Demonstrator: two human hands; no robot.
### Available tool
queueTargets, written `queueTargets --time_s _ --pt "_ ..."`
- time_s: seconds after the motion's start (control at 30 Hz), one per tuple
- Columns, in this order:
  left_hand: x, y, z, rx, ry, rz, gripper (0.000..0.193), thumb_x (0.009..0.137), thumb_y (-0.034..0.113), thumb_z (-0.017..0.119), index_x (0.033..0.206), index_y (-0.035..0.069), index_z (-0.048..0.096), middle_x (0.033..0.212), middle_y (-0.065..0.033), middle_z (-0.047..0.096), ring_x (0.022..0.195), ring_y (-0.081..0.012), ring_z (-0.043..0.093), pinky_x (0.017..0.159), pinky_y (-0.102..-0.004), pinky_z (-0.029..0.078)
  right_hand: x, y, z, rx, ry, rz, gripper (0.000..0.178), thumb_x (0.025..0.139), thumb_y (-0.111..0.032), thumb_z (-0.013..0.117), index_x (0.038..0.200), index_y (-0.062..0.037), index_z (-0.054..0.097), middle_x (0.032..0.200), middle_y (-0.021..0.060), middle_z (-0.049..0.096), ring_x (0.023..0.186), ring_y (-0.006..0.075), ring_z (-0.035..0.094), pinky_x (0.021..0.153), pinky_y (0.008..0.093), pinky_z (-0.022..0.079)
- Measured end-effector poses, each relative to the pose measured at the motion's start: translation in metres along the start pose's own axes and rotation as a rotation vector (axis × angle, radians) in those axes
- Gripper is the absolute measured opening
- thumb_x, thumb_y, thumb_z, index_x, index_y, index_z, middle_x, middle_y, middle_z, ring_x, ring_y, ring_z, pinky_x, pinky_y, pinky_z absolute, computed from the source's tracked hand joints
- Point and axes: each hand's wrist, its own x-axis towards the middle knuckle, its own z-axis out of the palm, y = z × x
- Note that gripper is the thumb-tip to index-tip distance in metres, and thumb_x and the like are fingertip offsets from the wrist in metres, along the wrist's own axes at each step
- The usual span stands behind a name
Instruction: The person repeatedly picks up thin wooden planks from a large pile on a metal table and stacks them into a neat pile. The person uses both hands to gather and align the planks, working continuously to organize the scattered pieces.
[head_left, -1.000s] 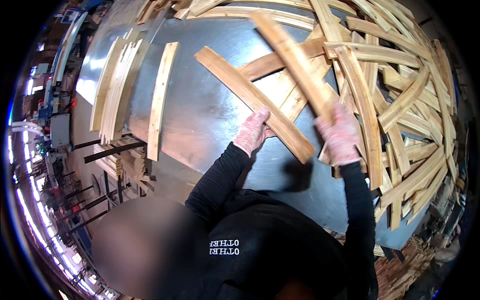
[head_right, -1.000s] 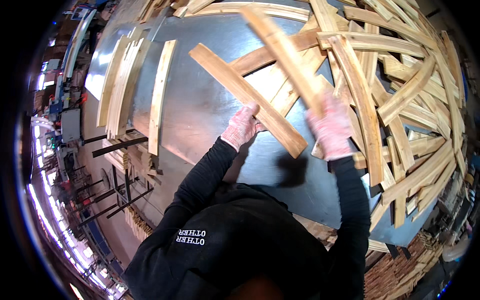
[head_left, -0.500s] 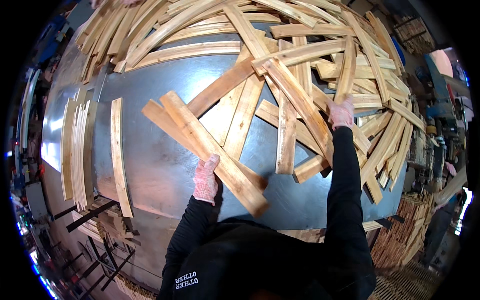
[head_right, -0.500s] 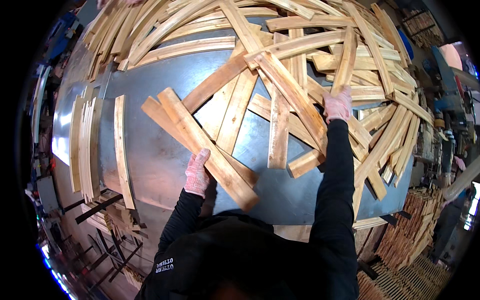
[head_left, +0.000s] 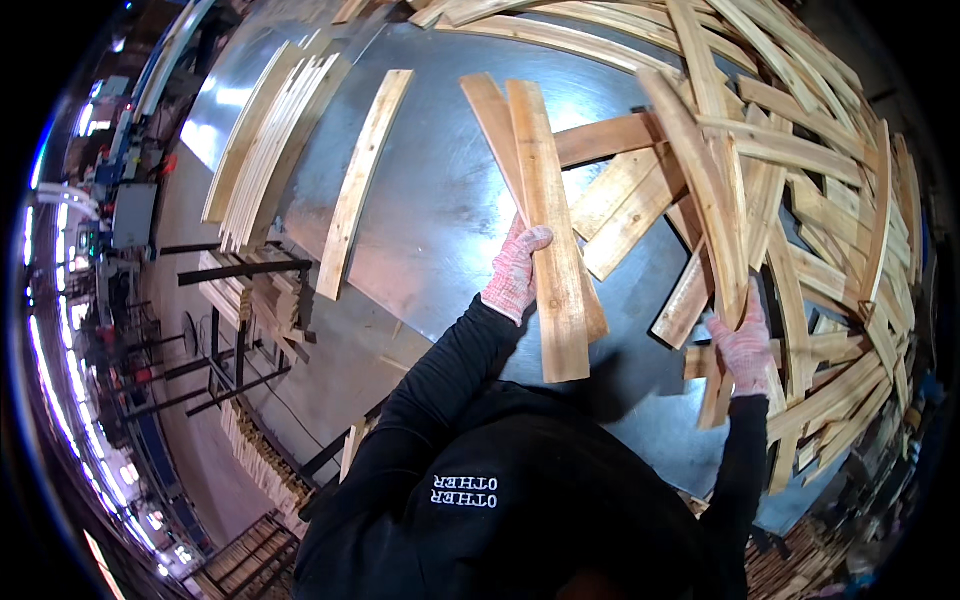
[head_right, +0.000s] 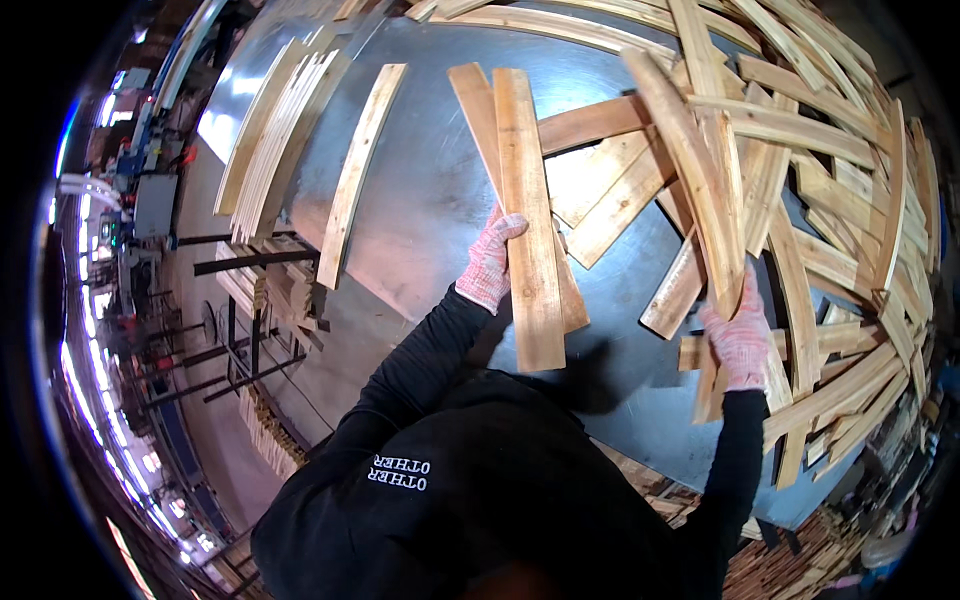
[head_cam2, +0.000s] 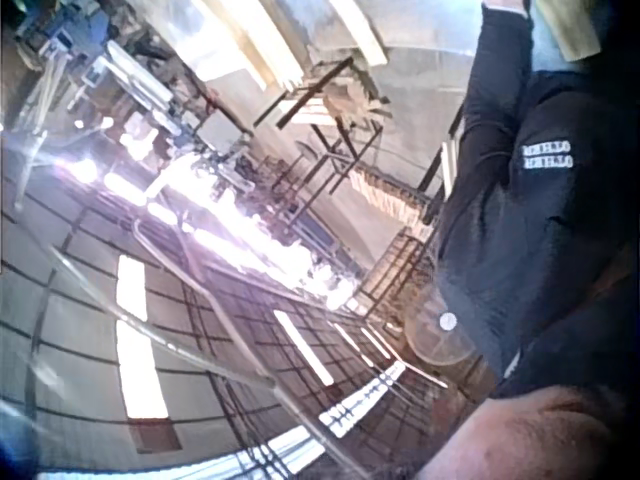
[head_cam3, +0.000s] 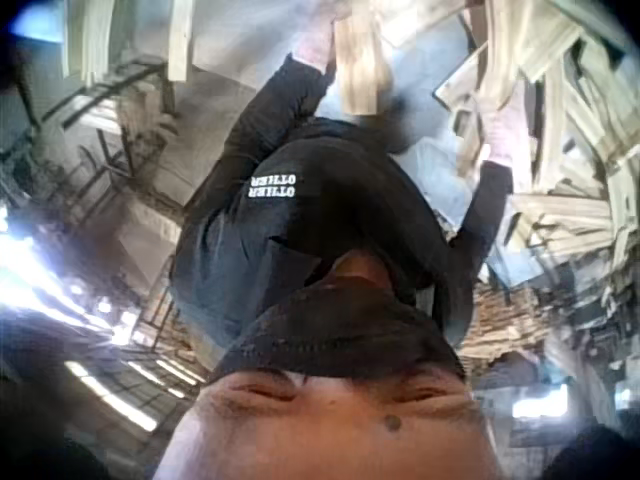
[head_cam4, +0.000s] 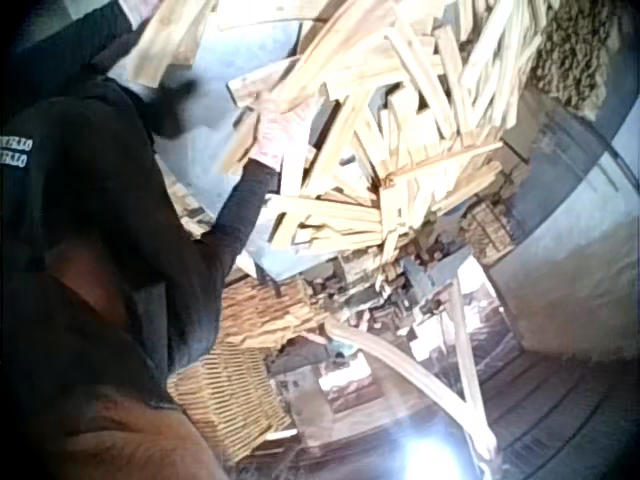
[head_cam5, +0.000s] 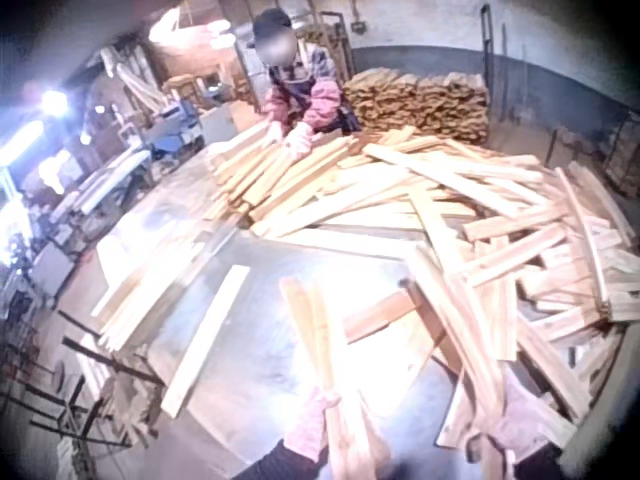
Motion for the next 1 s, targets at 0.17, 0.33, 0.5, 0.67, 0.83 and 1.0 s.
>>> queueTargets --time_s 0.17,0.33,0.5,0.67,0.83,1.0 --pt "-0.01 -0.009 0.0 0.24 0.14 0.157 0.07 0.09 0.018 0.063 0.151 0.009 0.031 0.113 -0.02 0.061 0.097 -0.0338 0.068 0.085 -0.0449 0.06 -0.007 -0.141 0.073 0.898 -0.364 0.202 0.102 0.077 -0.024 0.085 0.157 -0.0001 0.025 0.129 0.0171 0.055 0.104 0.0256 0.063 0.083 0.0311 0.057" --pt "0.004 -0.03 -0.037 0.22 0.193 0.061 0.06 0.104 0.036 0.057 0.151 0.002 0.039 0.128 -0.0126 0.061 0.111 -0.0185 0.062 0.097 -0.0307 0.052 -0.004 -0.179 0.192 0.306 -0.184 0.027 0.113 0.077 -0.037 0.083 0.158 0.0014 0.014 0.145 0.0296 0.045 0.132 0.0414 0.049 0.11 0.0411 0.043" --pt "0.012 0.002 -0.049 0.312 0.454 -0.262 0.052 0.108 0.042 0.047 0.142 0.004 0.052 0.125 -0.0123 0.064 0.104 -0.0184 0.063 0.094 -0.0307 0.053 0.006 -0.197 0.201 0.242 -0.178 0.154 0.118 0.074 -0.039 0.083 0.159 0.0017 0.013 0.149 0.0326 0.04 0.138 0.0454 0.043 0.114 0.0432 0.038" --pt "0.005 0.08 -0.057 0.129 0.346 -0.274 0.042 0.104 0.031 0.057 0.132 0.001 0.06 0.109 -0.0115 0.069 0.093 -0.0204 0.068 0.084 -0.0339 0.058 0.031 -0.182 0.182 0.038 -0.032 0.231 0.11 0.073 -0.037 0.082 0.159 -0.0029 0.022 0.146 0.0305 0.047 0.131 0.0413 0.052 0.109 0.0411 0.043" --pt "-0.002 0.12 -0.083 0.224 0.215 -0.269 0.036 0.096 0.016 0.068 0.125 -0.004 0.061 0.106 -0.0105 0.069 0.095 -0.0214 0.068 0.086 -0.0339 0.058 0.027 -0.187 0.179 0.109 0.016 0.291 0.101 0.076 -0.026 0.082 0.158 -0.0054 0.026 0.141 0.0285 0.051 0.129 0.0405 0.053 0.107 0.0406 0.045" --pt "0.0 0.125 -0.135 -0.096 -0.017 -0.168 0.033 0.097 0.012 0.064 0.127 0.001 0.059 0.102 -0.0093 0.063 0.089 -0.0192 0.063 0.08 -0.0371 0.059 0.01 -0.185 0.192 -0.219 0.24 0.163 0.096 0.077 -0.031 0.083 0.155 -0.0093 0.033 0.145 0.0276 0.046 0.131 0.0437 0.049 0.11 0.0446 0.043"
